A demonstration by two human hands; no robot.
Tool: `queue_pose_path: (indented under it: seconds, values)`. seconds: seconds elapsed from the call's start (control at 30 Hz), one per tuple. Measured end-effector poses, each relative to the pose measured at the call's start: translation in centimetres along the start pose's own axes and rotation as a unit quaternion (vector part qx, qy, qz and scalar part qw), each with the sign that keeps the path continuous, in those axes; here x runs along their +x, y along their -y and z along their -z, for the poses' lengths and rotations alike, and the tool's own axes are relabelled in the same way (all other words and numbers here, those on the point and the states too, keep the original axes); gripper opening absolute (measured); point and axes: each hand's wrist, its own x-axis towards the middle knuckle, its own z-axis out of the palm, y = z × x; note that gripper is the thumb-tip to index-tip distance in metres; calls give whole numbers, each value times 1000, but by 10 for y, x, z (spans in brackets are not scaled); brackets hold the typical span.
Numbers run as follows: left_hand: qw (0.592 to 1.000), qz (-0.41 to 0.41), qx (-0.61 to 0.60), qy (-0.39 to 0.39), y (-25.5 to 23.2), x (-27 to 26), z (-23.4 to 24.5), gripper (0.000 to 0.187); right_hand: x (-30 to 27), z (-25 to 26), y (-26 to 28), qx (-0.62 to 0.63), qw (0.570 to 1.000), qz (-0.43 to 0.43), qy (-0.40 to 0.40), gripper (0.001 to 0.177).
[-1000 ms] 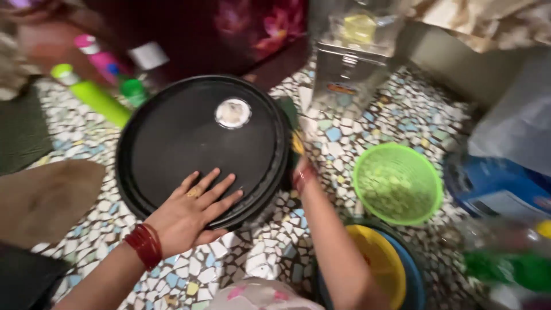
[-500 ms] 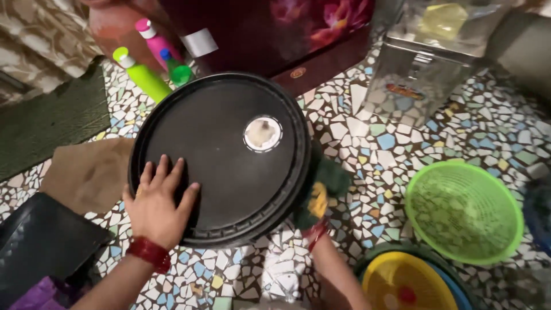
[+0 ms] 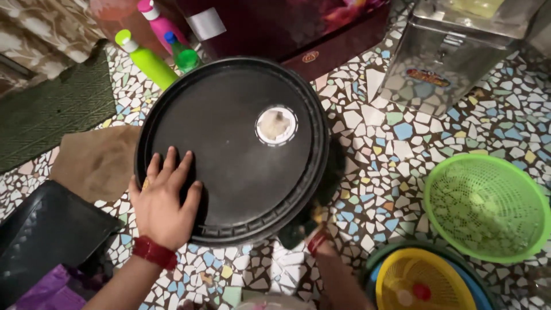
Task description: The person wipes the lid and sides of a black bucket with a green cloth, then stacks a green basket and a yellow bowl with a red lid inside it. The person then moves the bucket to a corner and adjusts its position.
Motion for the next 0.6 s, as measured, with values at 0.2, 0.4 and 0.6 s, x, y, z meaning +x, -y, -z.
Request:
queue_pose_path:
  seconds: [0.2, 0.4, 0.6]
  values:
    - [1000, 1, 11, -1, -3, 2, 1, 56, -10, 30, 35, 436, 890, -21, -131, 50]
    - [1000, 0, 1, 1, -2, 0, 2, 57, 84, 94, 39, 484, 864, -5, -137, 48]
    - [1000, 3, 6, 2, -4, 0, 4, 58, 140, 91, 4, 446, 888, -46, -102, 46]
